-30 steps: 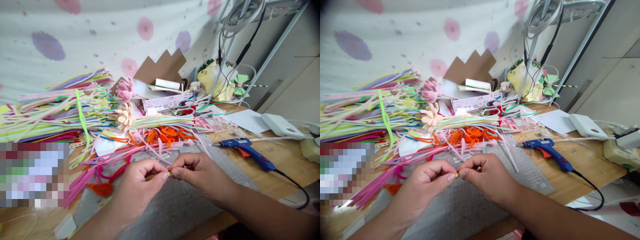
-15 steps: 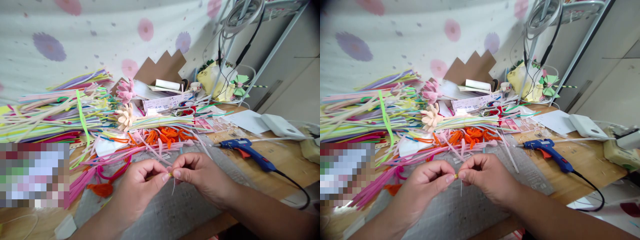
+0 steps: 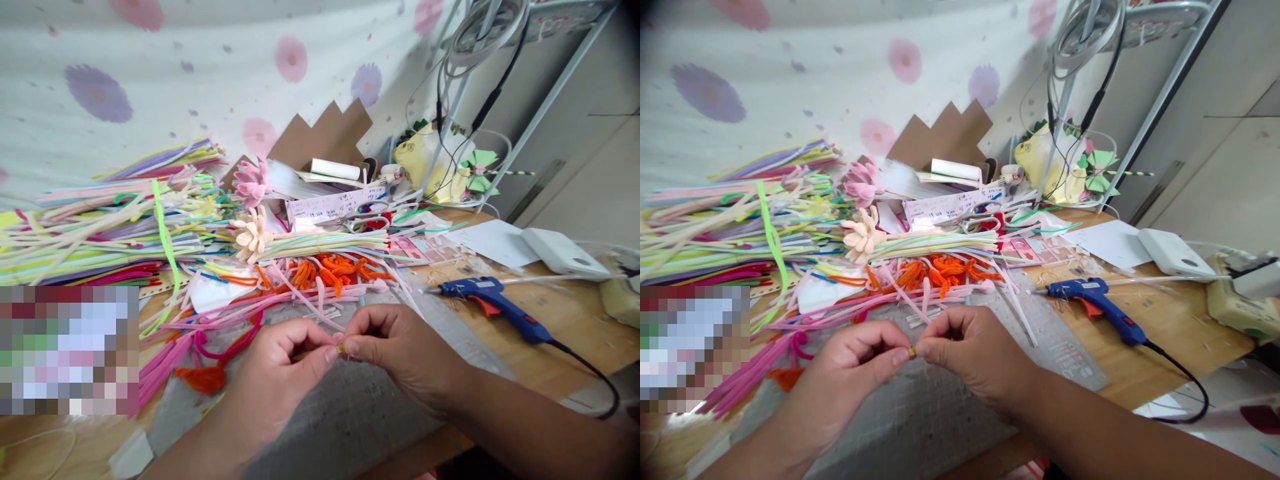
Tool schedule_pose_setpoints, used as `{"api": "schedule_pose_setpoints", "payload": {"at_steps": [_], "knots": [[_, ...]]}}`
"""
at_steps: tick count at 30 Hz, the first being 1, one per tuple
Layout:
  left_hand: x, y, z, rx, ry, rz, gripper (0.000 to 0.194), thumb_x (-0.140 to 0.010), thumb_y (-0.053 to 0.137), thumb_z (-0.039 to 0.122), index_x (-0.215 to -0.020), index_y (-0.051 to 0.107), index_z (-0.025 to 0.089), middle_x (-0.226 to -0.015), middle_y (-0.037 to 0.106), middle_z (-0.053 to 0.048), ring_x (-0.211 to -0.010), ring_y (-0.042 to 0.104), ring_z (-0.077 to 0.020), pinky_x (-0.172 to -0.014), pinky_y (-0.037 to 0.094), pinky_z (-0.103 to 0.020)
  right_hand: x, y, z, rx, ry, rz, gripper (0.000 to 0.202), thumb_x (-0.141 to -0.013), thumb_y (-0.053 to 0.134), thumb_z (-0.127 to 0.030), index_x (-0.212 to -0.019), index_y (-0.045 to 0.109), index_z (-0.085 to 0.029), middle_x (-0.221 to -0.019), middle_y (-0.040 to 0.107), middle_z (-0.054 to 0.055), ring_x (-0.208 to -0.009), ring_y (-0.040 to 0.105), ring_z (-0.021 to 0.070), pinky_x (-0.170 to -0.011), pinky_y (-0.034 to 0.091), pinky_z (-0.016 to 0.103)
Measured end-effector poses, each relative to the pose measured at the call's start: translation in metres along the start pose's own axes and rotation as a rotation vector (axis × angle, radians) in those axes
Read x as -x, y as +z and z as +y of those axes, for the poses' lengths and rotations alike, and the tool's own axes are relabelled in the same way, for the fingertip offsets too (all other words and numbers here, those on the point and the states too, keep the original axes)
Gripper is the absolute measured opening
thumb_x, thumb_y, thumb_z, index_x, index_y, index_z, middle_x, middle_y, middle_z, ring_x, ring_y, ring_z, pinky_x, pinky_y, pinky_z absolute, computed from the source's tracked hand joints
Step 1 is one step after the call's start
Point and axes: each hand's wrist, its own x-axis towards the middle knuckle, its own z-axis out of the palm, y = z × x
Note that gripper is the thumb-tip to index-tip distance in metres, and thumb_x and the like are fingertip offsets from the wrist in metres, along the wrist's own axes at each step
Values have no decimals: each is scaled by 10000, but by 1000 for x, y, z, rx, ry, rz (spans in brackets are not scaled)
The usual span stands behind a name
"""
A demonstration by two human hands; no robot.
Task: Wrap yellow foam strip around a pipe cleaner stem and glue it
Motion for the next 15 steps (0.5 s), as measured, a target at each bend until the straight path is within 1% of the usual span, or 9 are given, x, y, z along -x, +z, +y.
{"api": "schedule_pose_setpoints", "payload": {"at_steps": [2,4,8,12,13,15], "knots": [[0,1,1,15,-5,3,131,-754,639,264,-658,640,176,-579,531,40,-554,432,-114,-504,318,-218,0,0,1,-8,3,-7,209,-683,773,-317,-678,637,-158,-614,540,-35,-603,445,101,-583,324,239],[0,1,3,31,-8,4,133,-737,646,257,-634,641,174,-561,524,41,-542,428,-111,-496,315,-215,-1,0,3,-32,9,-10,222,-669,784,-320,-677,632,-159,-613,537,-35,-611,455,106,-594,333,244],[-1,3,4,66,-32,10,120,-709,656,250,-621,649,169,-539,516,42,-522,418,-108,-481,305,-212,-1,1,5,-114,30,-22,261,-612,822,-309,-652,614,-158,-590,536,-40,-604,464,106,-596,335,241],[-2,2,1,92,-11,6,122,-712,672,255,-624,661,172,-539,522,44,-525,416,-107,-484,303,-211,0,2,3,-190,69,-36,300,-552,856,-277,-634,595,-154,-568,541,-46,-576,460,94,-581,330,230],[-2,2,-1,108,-8,7,121,-715,675,251,-623,663,173,-541,525,45,-528,417,-106,-489,307,-212,0,3,1,-213,74,-47,311,-540,861,-282,-627,594,-150,-567,545,-43,-575,467,94,-587,340,232],[-2,1,-3,145,-10,11,110,-722,674,236,-630,668,176,-553,542,43,-538,427,-105,-506,319,-211,0,2,-2,-265,55,-78,323,-573,836,-366,-623,610,-141,-571,552,-26,-590,493,106,-615,376,247]]}}
